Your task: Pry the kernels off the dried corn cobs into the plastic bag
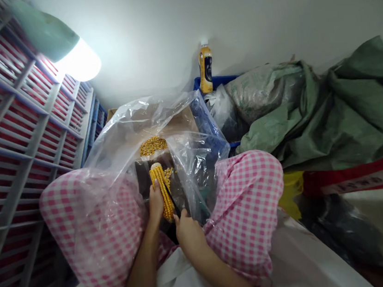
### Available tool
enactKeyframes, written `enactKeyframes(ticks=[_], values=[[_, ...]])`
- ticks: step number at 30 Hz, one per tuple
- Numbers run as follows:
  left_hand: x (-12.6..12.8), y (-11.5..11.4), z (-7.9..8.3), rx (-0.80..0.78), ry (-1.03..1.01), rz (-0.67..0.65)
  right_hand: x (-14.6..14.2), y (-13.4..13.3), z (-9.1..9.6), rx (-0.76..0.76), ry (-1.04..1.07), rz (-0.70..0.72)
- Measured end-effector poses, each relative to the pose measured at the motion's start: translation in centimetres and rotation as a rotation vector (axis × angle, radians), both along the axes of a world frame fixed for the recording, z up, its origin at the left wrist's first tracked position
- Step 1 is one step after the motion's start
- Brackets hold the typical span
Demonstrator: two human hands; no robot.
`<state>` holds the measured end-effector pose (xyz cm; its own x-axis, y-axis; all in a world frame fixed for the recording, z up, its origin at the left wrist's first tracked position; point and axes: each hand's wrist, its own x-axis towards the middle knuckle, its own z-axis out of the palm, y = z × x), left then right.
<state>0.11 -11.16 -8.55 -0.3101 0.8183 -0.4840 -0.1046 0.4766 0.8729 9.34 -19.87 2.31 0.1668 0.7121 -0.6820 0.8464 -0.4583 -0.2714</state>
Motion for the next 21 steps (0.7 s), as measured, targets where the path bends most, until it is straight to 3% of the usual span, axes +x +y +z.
enactKeyframes(ticks=[3,6,9,11,14,21], values=[[0.0,0.0,0.3,-0.027,-0.028,0.012,0.4,0.3,-0.2,0.031,0.045,0.009],[0.3,0.0,1.0,-0.059,-0.159,0.017,1.8,0.8,-0.3,0.026,0.346,-0.072],[0.7,0.0,1.6,-0.1,-0.28,0.003,3.4,1.0,0.0,-0.128,0.624,-0.208],[1.0,0.0,2.0,-0.108,-0.31,0.002,4.1,0.7,0.3,-0.229,0.7,-0.284],[0.9,-0.1,2.2,-0.059,-0.282,0.01,4.6,0.1,0.6,-0.212,0.669,-0.288],[0.6,-0.5,1.5,0.013,-0.079,-0.021,3.4,0.7,0.2,-0.014,0.313,-0.004]])
